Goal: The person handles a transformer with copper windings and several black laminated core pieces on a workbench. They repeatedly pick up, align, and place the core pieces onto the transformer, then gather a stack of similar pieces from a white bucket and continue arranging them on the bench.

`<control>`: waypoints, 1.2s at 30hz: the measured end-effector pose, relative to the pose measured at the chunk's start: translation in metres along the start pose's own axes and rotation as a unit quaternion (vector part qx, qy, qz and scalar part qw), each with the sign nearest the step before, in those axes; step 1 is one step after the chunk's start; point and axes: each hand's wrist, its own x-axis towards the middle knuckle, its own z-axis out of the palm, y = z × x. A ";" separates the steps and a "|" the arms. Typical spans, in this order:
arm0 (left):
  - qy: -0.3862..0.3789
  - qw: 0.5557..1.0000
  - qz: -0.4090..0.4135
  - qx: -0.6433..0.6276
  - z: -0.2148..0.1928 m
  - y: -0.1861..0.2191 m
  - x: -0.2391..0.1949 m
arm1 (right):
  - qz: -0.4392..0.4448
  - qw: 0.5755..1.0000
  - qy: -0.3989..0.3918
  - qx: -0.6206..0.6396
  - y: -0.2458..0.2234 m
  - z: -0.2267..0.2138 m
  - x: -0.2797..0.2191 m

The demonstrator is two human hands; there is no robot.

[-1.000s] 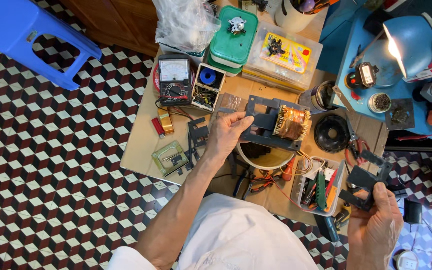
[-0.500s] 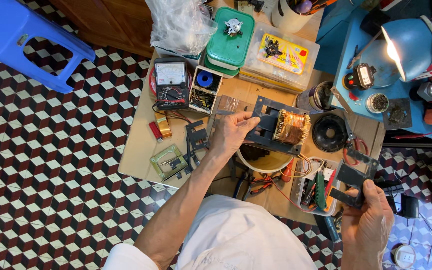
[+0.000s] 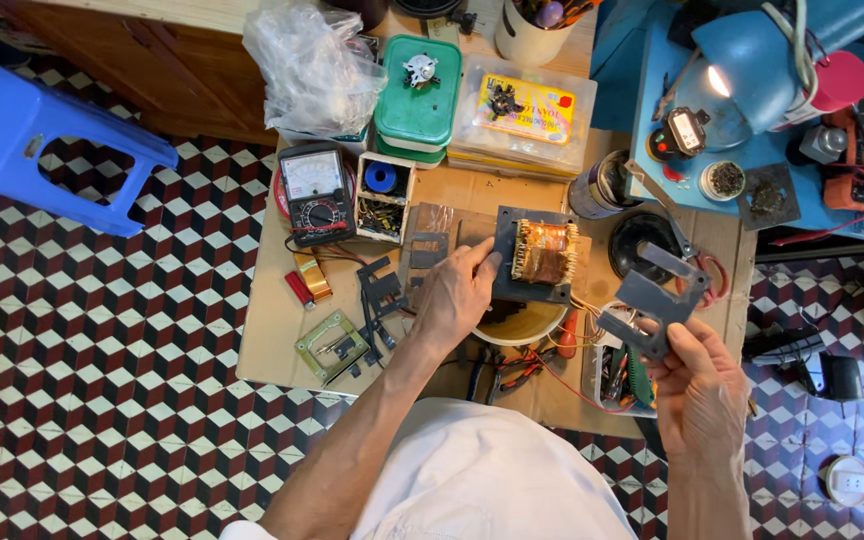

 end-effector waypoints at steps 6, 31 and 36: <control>-0.068 0.979 0.021 0.189 -0.004 0.030 -0.008 | 0.006 1.000 0.024 -0.017 0.001 0.006 -0.003; -0.271 0.738 -0.327 -0.524 0.096 0.092 -0.047 | 0.030 0.996 -0.009 -0.087 0.016 -0.030 -0.042; -0.236 0.728 -0.371 -0.525 0.086 0.096 -0.057 | 0.060 0.987 0.021 -0.149 0.021 -0.030 -0.047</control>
